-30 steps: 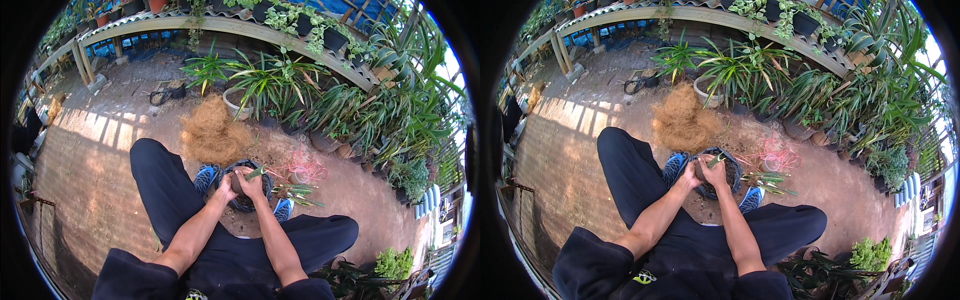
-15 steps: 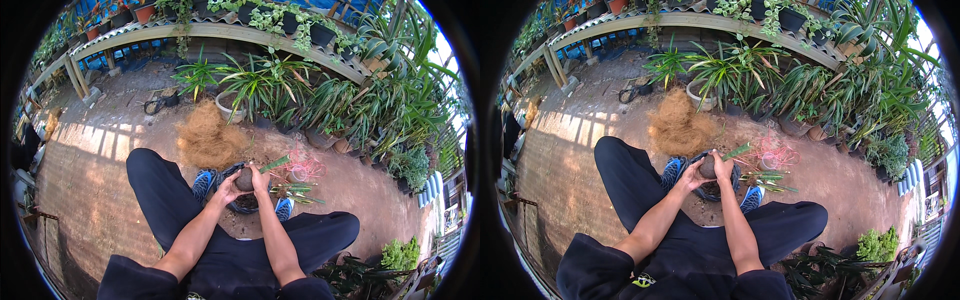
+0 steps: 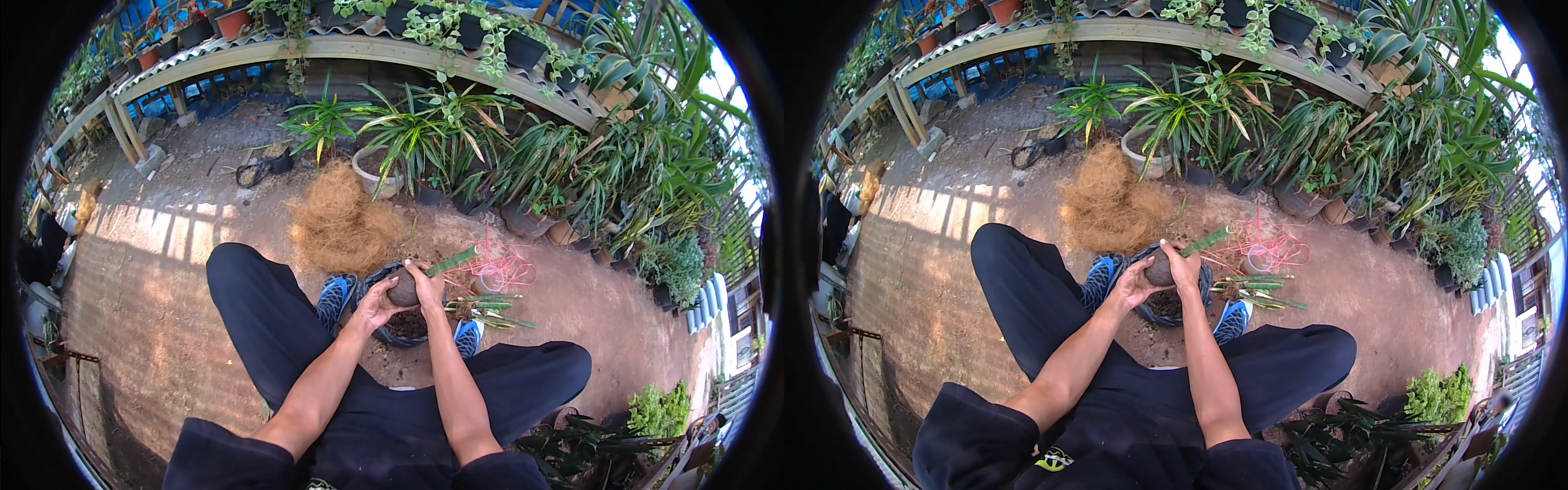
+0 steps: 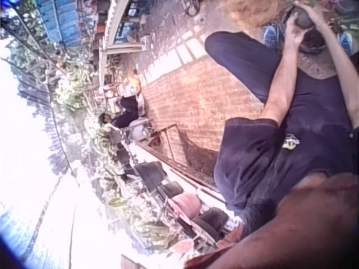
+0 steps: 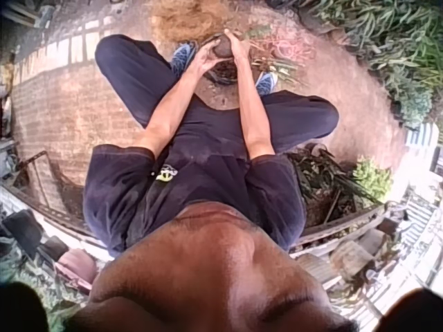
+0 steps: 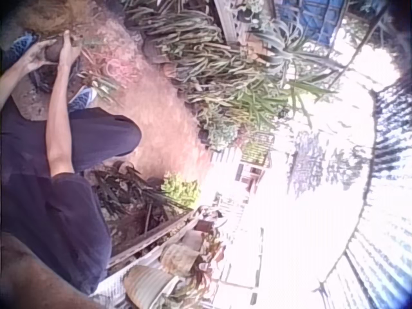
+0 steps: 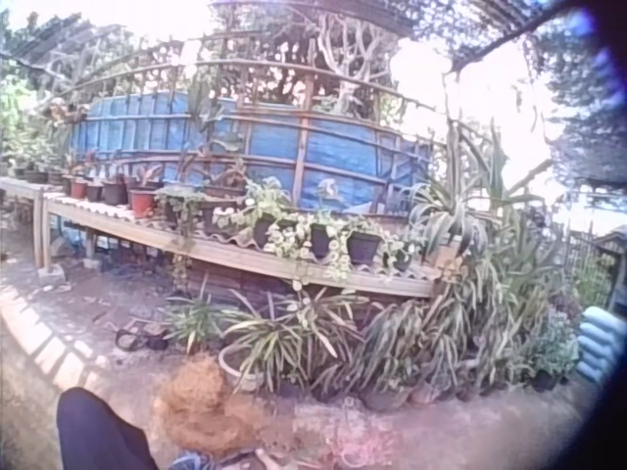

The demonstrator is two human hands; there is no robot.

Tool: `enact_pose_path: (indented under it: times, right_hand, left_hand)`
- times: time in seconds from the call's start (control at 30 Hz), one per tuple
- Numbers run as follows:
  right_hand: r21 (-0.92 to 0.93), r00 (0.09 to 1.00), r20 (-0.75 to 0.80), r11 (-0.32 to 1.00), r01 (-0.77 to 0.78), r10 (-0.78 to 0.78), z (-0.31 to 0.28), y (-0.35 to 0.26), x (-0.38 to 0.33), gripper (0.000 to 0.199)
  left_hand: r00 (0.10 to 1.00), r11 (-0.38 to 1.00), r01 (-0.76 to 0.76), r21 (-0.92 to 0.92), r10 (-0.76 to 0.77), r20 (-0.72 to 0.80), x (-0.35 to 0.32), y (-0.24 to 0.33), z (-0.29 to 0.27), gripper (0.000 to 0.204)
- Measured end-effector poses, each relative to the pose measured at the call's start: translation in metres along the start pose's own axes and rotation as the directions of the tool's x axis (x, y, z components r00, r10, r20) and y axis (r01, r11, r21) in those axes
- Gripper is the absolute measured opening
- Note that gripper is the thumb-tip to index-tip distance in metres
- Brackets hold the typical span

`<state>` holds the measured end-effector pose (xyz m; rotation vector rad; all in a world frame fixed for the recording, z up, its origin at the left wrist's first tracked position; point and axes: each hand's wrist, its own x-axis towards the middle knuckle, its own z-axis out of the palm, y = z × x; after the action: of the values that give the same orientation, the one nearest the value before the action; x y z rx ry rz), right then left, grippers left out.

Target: The person sits cross-legged and packs soil around a small potted plant, repeatedly pressing and adjusting the soil with both hands. The person handles the plant and soil directly without visible tools.

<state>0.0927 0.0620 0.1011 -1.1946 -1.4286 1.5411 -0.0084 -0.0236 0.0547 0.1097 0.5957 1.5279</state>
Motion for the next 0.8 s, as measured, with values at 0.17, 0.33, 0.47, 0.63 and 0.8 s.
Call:
enact_pose_path:
  times: [0.17,0.33,0.47,0.63,0.8]
  right_hand:
    - [-0.047,0.962,0.170,0.974,0.224,-0.213,-0.001,0.002,-0.001,0.023]
    - [0.066,0.949,0.246,0.980,0.186,-0.197,-0.006,0.006,0.005,0.033]
    - [-0.087,0.934,0.295,0.967,0.238,-0.204,-0.009,0.006,0.005,0.036]
    - [-0.105,0.956,0.230,0.972,0.212,-0.183,-0.005,0.009,0.002,0.038]
    - [-0.149,0.907,0.247,0.911,0.384,-0.342,0.000,0.019,0.001,0.042]
  left_hand:
    - [0.999,0.990,-0.015,-0.137,0.009,-0.043,-0.002,-0.001,-0.003,0.039]
    - [0.999,0.999,-0.042,-0.031,0.041,-0.029,0.001,0.000,-0.002,0.031]
    - [0.996,0.995,-0.044,-0.091,0.036,-0.086,0.003,-0.002,-0.004,0.033]
    - [0.987,0.994,-0.105,-0.034,0.100,-0.123,0.005,-0.002,-0.004,0.038]
    - [0.987,0.991,-0.069,-0.116,0.051,-0.155,0.003,-0.001,0.000,0.038]
